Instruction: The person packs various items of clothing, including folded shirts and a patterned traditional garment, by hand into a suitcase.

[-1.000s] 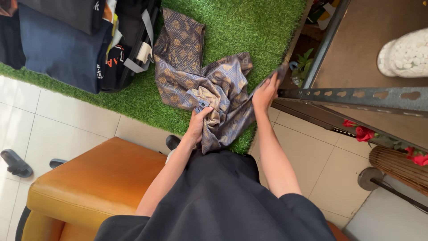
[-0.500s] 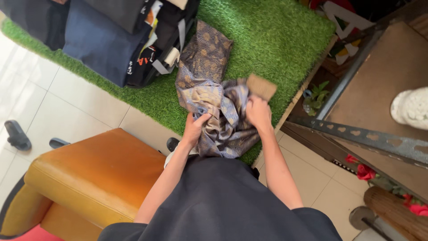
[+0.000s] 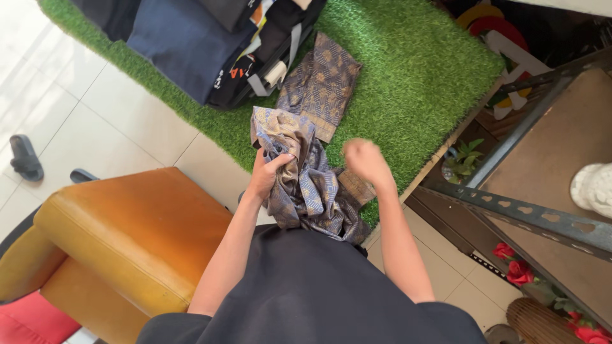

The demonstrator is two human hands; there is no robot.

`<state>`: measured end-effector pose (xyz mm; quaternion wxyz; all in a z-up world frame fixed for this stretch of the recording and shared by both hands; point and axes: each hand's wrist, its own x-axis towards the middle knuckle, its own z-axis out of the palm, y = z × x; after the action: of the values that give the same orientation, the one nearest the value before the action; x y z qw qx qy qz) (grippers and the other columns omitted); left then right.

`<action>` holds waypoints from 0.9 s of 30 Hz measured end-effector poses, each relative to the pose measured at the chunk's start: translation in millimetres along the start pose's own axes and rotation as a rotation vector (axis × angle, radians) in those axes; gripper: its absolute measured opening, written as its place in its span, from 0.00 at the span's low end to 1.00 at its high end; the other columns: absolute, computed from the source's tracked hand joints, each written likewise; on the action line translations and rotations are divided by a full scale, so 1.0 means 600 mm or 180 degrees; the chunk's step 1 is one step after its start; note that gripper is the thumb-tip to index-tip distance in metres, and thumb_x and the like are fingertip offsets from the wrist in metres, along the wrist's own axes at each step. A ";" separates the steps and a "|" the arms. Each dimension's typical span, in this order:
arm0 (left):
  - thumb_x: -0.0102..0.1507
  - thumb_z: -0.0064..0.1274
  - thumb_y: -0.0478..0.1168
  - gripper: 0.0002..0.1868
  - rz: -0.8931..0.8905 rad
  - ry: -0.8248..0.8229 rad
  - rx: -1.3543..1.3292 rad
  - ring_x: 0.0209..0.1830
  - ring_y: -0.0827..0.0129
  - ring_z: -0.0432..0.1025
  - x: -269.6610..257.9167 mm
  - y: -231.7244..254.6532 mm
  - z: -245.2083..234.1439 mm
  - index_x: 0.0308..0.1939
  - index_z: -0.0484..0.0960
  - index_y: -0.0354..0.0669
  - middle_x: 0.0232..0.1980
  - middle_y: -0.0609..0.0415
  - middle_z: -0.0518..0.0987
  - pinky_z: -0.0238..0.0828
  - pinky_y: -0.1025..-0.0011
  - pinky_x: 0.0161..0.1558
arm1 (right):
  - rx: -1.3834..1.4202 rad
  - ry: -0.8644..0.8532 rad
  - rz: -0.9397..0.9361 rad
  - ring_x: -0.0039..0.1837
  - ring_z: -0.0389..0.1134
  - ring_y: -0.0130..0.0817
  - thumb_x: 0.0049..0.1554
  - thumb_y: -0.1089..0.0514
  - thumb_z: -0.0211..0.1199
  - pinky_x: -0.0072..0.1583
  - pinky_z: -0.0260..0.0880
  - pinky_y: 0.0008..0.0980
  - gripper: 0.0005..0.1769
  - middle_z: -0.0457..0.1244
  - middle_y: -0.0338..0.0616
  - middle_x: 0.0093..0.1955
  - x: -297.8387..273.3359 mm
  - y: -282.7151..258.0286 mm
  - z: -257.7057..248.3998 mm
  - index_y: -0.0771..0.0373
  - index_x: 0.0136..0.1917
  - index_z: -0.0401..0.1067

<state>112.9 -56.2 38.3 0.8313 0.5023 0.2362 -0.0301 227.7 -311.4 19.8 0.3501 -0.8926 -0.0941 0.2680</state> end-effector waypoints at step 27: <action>0.56 0.58 0.33 0.15 0.0260 -0.1278 0.2357 0.38 0.73 0.73 0.015 0.194 -0.004 0.47 0.82 0.34 0.39 0.54 0.83 0.73 0.70 0.45 | 0.2646 -0.0407 -0.1294 0.55 0.70 0.32 0.60 0.37 0.57 0.63 0.65 0.34 0.33 0.72 0.40 0.51 0.076 -0.139 0.039 0.68 0.58 0.78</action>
<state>153.6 4.9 128.9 0.6247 0.7602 0.0228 -0.1772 254.6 -220.3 42.8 0.7169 -0.6218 -0.1732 0.2633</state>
